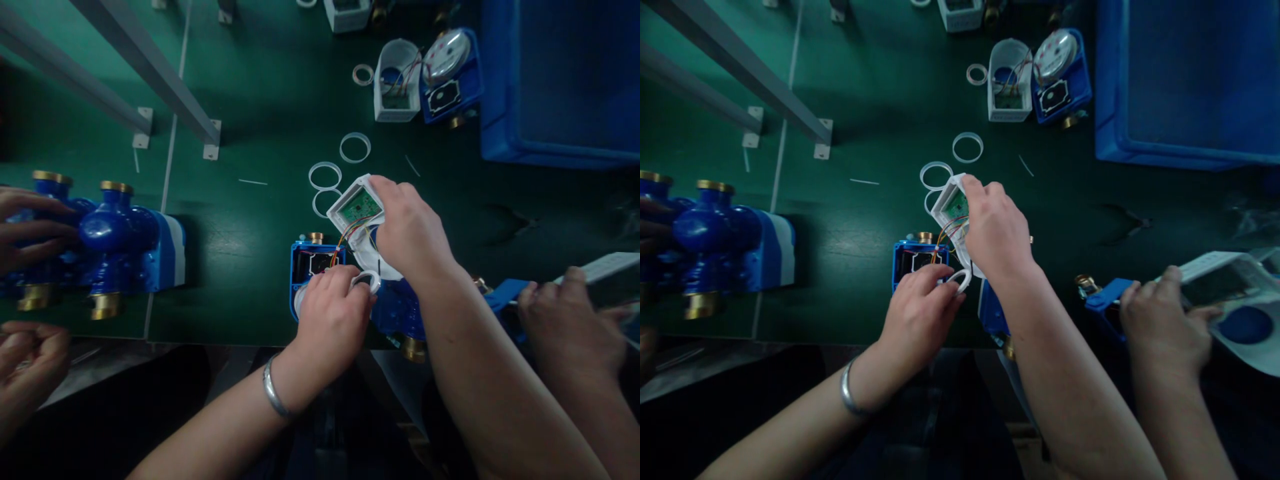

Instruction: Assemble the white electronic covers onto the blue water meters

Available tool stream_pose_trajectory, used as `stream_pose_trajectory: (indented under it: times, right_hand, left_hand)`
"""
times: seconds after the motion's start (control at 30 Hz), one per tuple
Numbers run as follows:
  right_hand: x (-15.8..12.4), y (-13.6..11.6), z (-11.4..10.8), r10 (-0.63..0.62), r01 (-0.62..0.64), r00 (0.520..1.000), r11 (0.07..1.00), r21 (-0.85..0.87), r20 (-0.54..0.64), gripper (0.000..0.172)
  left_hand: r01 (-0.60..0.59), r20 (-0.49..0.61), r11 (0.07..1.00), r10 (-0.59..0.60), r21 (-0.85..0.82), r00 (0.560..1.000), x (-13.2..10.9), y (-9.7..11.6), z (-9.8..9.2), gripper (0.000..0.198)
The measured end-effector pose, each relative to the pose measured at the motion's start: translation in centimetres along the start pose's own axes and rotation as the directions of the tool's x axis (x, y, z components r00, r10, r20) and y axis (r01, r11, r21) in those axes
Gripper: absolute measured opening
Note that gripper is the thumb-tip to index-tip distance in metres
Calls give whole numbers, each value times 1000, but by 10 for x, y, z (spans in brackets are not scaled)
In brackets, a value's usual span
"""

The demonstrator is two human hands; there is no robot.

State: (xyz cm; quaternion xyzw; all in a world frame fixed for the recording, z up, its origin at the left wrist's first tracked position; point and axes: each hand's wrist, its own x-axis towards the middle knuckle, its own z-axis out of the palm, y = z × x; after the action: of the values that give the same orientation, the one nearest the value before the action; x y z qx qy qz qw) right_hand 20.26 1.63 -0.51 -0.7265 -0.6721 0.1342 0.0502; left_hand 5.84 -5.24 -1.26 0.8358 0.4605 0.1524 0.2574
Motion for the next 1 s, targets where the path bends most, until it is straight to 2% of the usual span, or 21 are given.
stream_pose_trajectory:
  times: [0.17,0.3,0.5,0.8,1.0]
  right_hand:
    - [9,-4,1,34,-27,995,997,-74,99,52]
    - [12,-5,2,30,-18,992,995,-96,121,49]
    - [14,-3,3,42,-28,990,995,-100,137,49]
    - [8,1,-8,46,-30,991,992,-120,130,51]
    - [9,5,-9,74,-54,983,991,-124,169,48]
  left_hand:
    - [-46,90,999,47,-9,995,0,0,13,18]
    - [-39,127,999,40,-7,991,5,0,14,17]
    - [-149,151,987,156,-61,976,12,-3,13,18]
    - [-46,232,989,78,-141,970,24,-8,2,19]
    - [-42,229,973,96,-227,969,9,7,8,19]
